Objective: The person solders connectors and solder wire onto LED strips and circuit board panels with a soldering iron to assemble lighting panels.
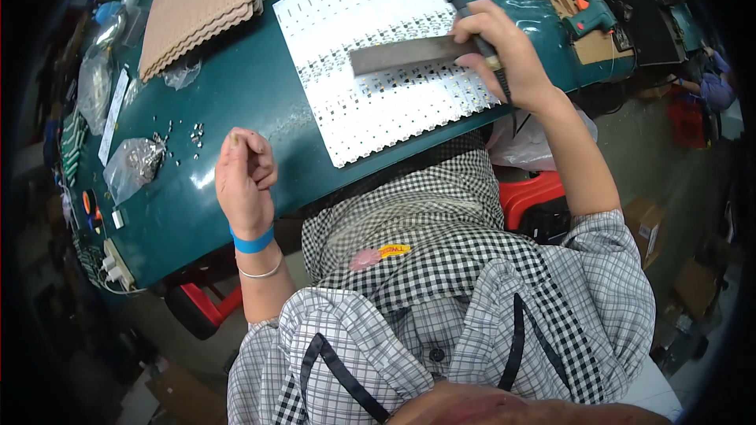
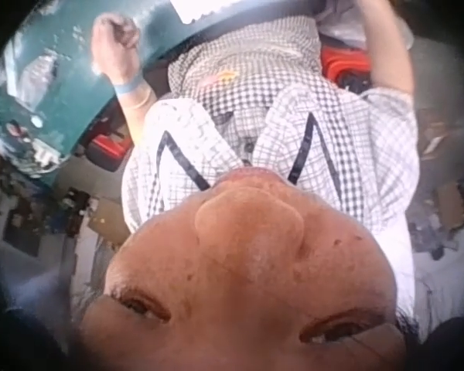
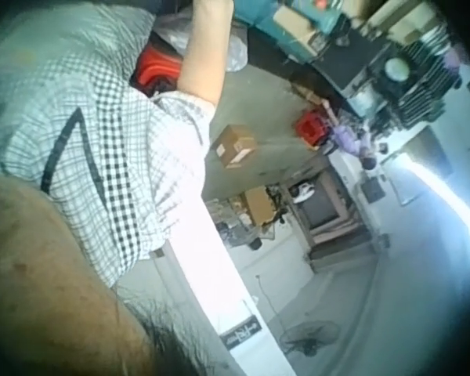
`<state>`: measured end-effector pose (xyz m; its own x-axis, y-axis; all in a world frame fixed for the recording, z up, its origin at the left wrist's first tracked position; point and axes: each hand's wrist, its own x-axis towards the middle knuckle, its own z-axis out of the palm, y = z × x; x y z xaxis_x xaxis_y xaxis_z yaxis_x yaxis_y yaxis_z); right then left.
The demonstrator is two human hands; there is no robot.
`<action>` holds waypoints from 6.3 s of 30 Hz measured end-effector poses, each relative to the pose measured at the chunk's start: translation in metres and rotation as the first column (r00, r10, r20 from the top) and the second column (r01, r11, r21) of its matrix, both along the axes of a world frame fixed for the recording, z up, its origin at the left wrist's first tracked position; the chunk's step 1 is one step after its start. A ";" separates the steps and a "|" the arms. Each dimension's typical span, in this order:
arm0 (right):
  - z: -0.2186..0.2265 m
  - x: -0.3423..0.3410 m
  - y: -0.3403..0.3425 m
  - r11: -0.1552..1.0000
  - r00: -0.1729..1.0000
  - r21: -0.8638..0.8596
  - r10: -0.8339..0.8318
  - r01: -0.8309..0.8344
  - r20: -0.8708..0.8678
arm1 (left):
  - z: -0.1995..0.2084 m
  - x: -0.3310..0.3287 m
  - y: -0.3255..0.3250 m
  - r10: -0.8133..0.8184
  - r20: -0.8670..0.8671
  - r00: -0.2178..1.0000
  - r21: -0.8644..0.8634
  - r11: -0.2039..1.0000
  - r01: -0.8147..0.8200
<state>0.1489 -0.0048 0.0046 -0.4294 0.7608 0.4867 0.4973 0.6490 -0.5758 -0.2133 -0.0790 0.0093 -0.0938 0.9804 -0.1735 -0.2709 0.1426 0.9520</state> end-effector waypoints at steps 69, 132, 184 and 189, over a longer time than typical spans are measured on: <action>-0.002 0.060 -0.107 0.809 0.678 -0.423 -0.579 0.408 -0.453 | 0.003 0.188 0.075 -0.156 -0.912 0.380 0.229 0.574 0.786; 0.020 0.068 -0.099 0.916 0.799 -0.230 -0.401 0.330 -0.449 | 0.013 0.181 0.069 -0.053 -0.953 0.299 0.230 0.516 0.825; 0.014 0.048 -0.094 0.919 0.816 -0.271 -0.381 0.285 -0.435 | 0.007 0.149 0.061 -0.136 -0.929 0.344 0.209 0.574 0.791; 0.012 0.038 -0.091 0.911 0.845 -0.291 -0.389 0.294 -0.365 | 0.005 0.151 0.059 -0.089 -0.942 0.324 0.211 0.595 0.776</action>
